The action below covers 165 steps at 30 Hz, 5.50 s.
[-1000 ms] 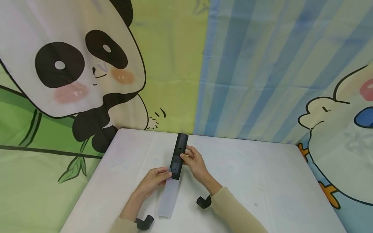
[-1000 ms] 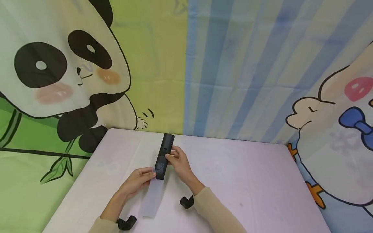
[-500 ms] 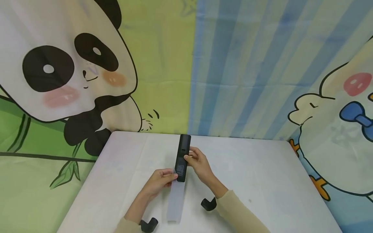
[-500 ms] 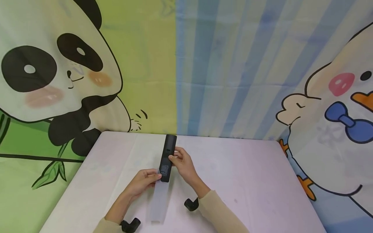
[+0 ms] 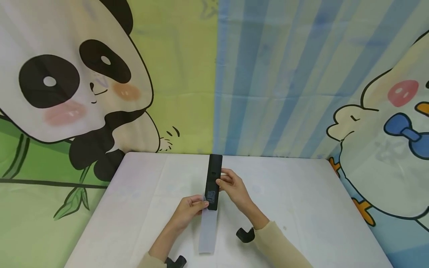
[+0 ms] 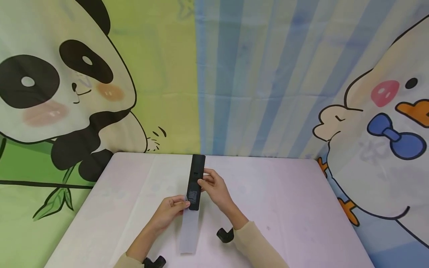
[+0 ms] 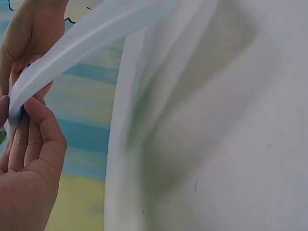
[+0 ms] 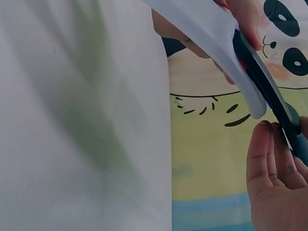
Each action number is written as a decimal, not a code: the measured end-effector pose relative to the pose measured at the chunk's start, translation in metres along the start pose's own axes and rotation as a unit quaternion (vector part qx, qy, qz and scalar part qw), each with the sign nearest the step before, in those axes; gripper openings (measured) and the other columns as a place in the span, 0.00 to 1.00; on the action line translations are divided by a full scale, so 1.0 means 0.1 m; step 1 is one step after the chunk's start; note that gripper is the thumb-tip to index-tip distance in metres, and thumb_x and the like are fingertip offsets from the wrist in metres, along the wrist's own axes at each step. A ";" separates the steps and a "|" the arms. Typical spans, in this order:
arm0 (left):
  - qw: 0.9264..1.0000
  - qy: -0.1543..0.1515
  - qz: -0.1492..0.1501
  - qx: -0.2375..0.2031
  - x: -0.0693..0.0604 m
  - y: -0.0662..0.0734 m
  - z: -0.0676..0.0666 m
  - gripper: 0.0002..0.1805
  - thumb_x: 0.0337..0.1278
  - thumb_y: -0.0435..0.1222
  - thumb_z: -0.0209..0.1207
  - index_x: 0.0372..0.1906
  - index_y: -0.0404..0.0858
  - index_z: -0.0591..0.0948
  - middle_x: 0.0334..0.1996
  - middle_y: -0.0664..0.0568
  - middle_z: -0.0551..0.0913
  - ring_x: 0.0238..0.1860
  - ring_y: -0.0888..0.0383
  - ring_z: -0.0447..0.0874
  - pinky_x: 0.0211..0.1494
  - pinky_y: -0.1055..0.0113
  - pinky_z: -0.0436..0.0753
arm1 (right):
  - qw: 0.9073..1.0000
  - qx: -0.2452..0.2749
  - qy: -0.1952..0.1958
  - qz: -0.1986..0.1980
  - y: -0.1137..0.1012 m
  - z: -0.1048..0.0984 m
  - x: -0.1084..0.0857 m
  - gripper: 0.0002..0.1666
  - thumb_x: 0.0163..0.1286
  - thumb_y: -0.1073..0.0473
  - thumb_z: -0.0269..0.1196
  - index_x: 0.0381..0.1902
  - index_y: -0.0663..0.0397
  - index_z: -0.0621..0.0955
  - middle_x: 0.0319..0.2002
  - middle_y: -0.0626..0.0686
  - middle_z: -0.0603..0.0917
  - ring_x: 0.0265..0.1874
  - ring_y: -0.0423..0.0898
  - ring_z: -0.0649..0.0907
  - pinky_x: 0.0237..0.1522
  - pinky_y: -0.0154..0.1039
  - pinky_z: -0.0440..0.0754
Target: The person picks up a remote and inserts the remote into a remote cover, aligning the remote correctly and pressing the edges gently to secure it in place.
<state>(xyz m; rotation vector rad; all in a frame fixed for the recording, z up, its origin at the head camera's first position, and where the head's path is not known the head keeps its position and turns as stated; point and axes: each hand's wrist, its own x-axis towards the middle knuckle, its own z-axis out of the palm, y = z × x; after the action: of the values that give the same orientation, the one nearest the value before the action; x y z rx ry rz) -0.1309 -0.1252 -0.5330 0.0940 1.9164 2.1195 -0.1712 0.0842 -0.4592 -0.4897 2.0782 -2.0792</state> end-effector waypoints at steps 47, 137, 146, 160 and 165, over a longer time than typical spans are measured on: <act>0.975 -0.065 0.001 -0.215 -0.01 -0.08 0.11 0.19 0.73 0.34 0.56 0.61 0.27 0.77 0.56 0.45 0.80 0.54 0.57 0.78 0.53 0.70 0.77 | 0.986 -0.158 -0.023 -0.056 0.43 -0.04 -0.33 0.02 0.68 0.61 0.69 0.38 0.53 0.87 0.29 0.46 0.86 0.28 0.42 0.82 0.28 0.34 0.78; 0.989 0.073 0.091 0.087 0.04 0.01 0.31 0.17 0.68 0.37 0.62 0.50 0.25 0.82 0.42 0.41 0.87 0.46 0.50 0.87 0.48 0.68 0.83 | 0.990 -0.131 -0.061 0.005 0.12 -0.19 -0.48 0.07 0.75 0.70 0.57 0.39 0.68 0.81 0.35 0.65 0.84 0.30 0.68 0.80 0.30 0.39 0.81; 0.982 0.051 0.122 0.135 0.04 0.01 0.32 0.13 0.69 0.36 0.61 0.49 0.29 0.83 0.44 0.44 0.86 0.48 0.50 0.86 0.50 0.65 0.83 | 0.992 -0.120 -0.047 0.003 0.15 -0.20 -0.49 0.06 0.74 0.69 0.58 0.39 0.68 0.82 0.34 0.67 0.83 0.29 0.68 0.79 0.29 0.38 0.80; 0.994 0.039 0.061 0.086 -0.02 0.04 0.28 0.15 0.69 0.37 0.61 0.50 0.27 0.83 0.41 0.44 0.87 0.42 0.56 0.84 0.45 0.66 0.84 | 0.989 -0.130 -0.063 -0.034 0.57 -0.28 -0.43 0.08 0.73 0.56 0.65 0.38 0.55 0.82 0.33 0.58 0.83 0.27 0.57 0.81 0.29 0.37 0.80; 0.997 0.032 0.049 0.060 -0.05 0.00 0.27 0.17 0.69 0.39 0.62 0.50 0.28 0.83 0.40 0.47 0.87 0.41 0.59 0.83 0.46 0.65 0.83 | 0.990 -0.119 -0.072 -0.023 0.56 -0.32 -0.43 0.06 0.74 0.57 0.64 0.40 0.54 0.81 0.34 0.54 0.82 0.30 0.65 0.80 0.31 0.39 0.80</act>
<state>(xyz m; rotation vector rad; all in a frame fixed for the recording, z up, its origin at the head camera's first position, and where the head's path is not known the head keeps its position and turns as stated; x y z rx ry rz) -0.1194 -0.1003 -0.5290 0.1489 2.1156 2.0903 -0.1490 0.1280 -0.5188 -0.7035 2.2578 -1.7677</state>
